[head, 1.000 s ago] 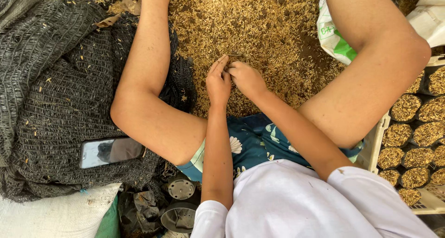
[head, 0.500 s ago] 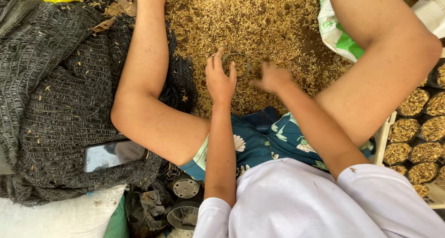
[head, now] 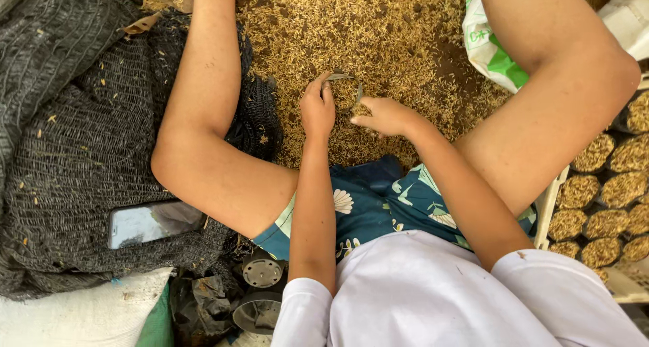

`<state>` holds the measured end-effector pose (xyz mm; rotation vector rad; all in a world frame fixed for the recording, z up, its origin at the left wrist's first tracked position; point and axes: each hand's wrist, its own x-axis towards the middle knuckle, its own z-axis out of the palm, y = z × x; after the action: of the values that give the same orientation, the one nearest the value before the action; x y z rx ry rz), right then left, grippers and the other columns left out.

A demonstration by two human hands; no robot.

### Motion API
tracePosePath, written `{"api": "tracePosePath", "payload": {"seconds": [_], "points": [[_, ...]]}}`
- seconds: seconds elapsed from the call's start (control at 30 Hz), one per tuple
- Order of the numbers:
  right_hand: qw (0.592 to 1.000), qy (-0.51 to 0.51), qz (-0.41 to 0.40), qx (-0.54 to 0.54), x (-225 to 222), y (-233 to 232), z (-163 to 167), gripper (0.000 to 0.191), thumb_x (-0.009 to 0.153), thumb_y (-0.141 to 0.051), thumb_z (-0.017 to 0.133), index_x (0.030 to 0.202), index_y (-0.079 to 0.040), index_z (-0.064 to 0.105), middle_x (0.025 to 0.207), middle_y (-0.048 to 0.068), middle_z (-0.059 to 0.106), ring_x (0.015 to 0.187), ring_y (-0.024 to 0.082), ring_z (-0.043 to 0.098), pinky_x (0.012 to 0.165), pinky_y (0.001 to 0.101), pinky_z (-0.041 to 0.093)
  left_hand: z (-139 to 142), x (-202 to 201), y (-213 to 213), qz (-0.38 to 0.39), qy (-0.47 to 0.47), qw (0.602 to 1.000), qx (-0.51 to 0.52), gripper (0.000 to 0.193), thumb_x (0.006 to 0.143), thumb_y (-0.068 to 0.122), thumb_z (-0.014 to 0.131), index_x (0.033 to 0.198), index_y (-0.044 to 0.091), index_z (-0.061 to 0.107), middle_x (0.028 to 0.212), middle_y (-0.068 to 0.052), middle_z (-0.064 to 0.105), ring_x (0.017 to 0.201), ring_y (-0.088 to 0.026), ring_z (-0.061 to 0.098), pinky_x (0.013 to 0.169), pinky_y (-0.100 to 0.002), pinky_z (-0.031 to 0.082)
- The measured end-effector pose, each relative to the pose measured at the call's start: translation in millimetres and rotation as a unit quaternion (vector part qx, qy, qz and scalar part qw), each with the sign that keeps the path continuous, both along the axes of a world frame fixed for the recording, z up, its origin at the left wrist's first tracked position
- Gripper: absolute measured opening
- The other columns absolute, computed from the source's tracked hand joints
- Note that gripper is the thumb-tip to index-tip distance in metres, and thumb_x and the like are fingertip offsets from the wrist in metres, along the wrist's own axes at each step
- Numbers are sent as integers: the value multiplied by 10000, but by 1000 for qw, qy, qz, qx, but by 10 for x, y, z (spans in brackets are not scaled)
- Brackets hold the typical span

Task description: The person sits cross-legged and uses a small metal mold to compress loose straw into round pellets. They repeatedly scoop straw into the mold, press it, and place the finished pellets into a nearby crate.

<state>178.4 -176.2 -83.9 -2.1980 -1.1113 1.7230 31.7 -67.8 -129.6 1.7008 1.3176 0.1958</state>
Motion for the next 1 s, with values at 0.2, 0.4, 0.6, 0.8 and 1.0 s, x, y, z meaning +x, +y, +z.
{"api": "tracePosePath", "payload": {"seconds": [0.2,0.4,0.6,0.8,1.0], "points": [[959,-63,-47,271,2,238,496,686,870,-374,810,1388,-11,545,996,181,738,810,276,713,714,437,572,492,-55,89,26,-102,990,90,266,1065,118,580,1291,73,713,1325,-135,707,1193,-282,699,989,-384,570],[958,-138,-201,148,295,177,425,323,1065,-330,665,1217,-60,757,1123,123,809,981,249,783,919,392,580,1473,-618,87,165,-229,938,199,230,1045,39,612,1251,31,713,1227,-124,727,1093,-229,699,894,-327,564],[920,-149,-109,347,470,197,312,535,978,-164,753,1447,5,560,1410,144,658,1286,280,590,1032,420,456,1990,-1792,57,208,-14,842,498,110,1022,71,670,1122,32,689,973,-71,600,918,-196,557,797,-321,477],[946,-83,-103,296,418,209,173,407,1011,-184,703,1394,-70,629,1393,117,645,1282,240,618,1017,389,519,1722,-3220,415,509,23,734,449,198,991,163,783,1128,50,695,944,-3,658,737,-109,535,650,-275,480],[952,-78,-83,286,413,168,164,394,1009,-165,690,1385,-59,640,1381,125,641,1239,237,632,985,375,533,1567,-3559,513,534,18,736,417,382,866,169,904,1153,58,678,929,8,622,664,-78,462,603,-252,456]]}}
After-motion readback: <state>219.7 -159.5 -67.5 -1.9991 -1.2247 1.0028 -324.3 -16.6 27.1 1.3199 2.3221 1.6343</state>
